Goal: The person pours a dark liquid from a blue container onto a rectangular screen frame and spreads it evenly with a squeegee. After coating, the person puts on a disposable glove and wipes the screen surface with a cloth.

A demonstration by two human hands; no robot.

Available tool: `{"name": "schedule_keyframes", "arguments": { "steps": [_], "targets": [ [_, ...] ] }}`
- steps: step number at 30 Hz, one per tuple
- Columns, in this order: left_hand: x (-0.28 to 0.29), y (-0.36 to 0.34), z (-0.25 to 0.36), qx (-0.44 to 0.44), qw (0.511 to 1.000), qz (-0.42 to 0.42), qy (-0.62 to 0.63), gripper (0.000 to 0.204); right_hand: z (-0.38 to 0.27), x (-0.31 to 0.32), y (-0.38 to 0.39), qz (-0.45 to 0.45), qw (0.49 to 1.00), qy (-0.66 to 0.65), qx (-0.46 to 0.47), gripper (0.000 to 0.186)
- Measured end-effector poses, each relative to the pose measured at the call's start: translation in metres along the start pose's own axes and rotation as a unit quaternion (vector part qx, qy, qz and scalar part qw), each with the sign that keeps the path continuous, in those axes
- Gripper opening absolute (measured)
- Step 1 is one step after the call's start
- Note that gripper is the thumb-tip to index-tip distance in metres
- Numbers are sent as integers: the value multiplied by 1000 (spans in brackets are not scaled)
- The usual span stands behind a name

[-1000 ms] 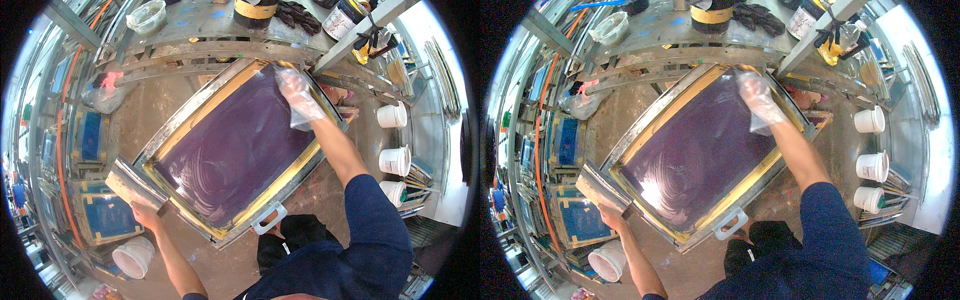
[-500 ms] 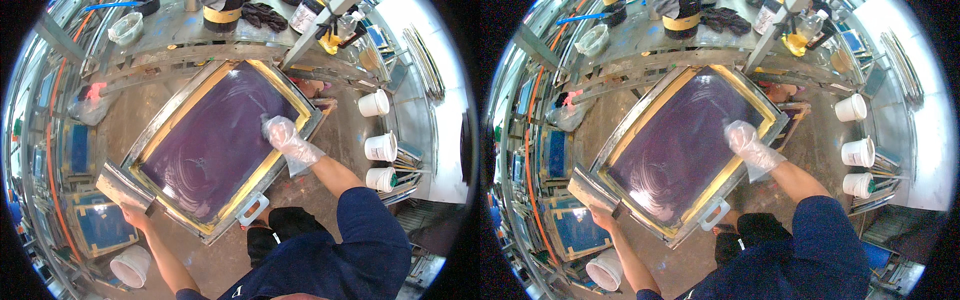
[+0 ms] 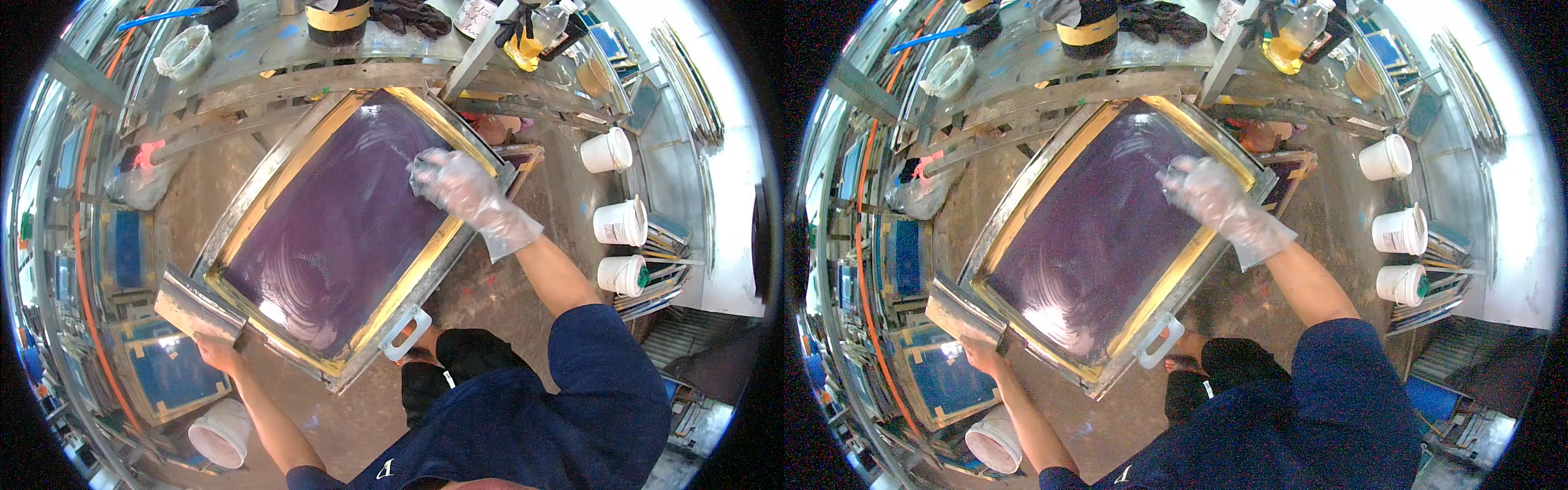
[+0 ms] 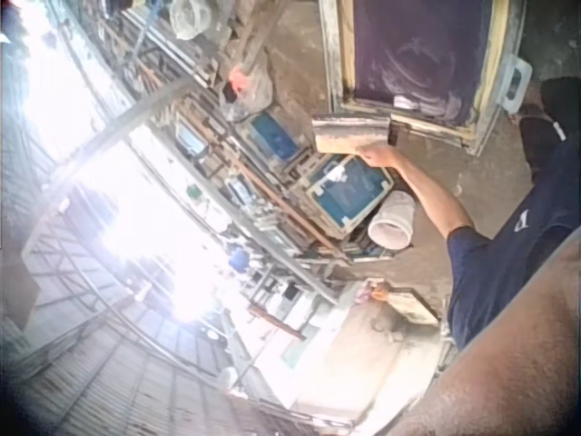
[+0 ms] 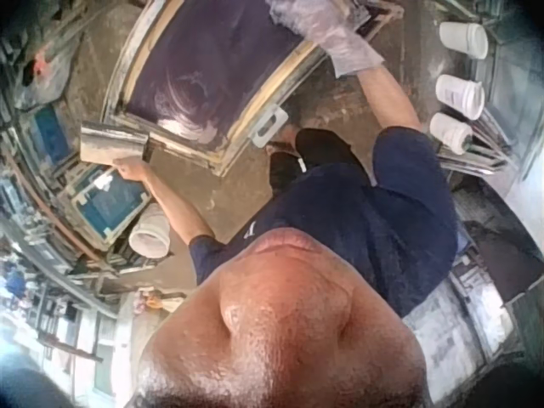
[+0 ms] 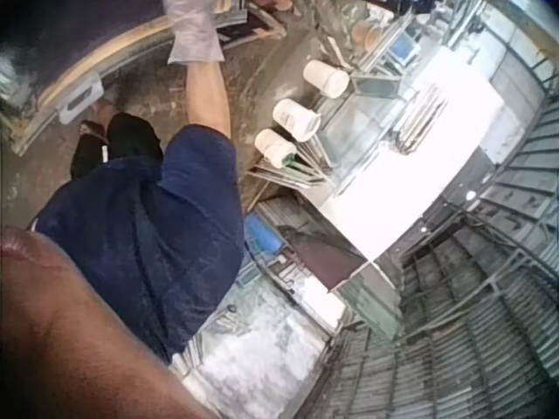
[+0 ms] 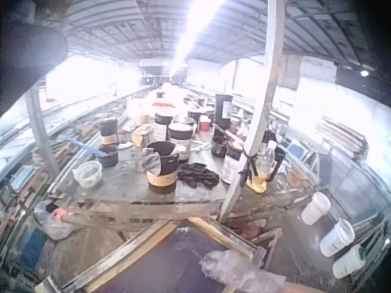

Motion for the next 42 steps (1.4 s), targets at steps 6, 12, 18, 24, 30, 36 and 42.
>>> {"name": "schedule_keyframes", "arguments": {
  "steps": [6,12,18,24,30,36,42],
  "targets": [
    [-1,3,0,48,998,12,-24,60,36,-50,22,-126,913,-367,-126,20],
    [-1,1,3,17,999,-1,-40,59,39,-48,-62,135,980,132,62,35],
    [1,6,4,32,998,40,-24,59,68,-53,-13,112,989,58,77,33],
    [-5,2,-4,69,996,53,22,59,72,-66,-40,54,982,176,39,36],
    [7,-3,-13,49,998,45,-15,60,79,-74,-28,71,991,113,25,29],
    [44,-23,-63,-43,999,-9,-30,46,59,-103,-49,123,827,541,90,24],
    [36,-21,-45,-118,968,3,-219,35,-157,-141,-120,29,992,-41,116,27]
  ]
}}
Point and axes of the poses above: each hand's wrist, its own y-axis away from the middle knuckle, its own x-axis out of the back of the hand, z = x × y, the point moved 6 cm from there along -y, towards the middle knuckle, and after that the axes turned 12 degrees about y, right-handed, at the moved point
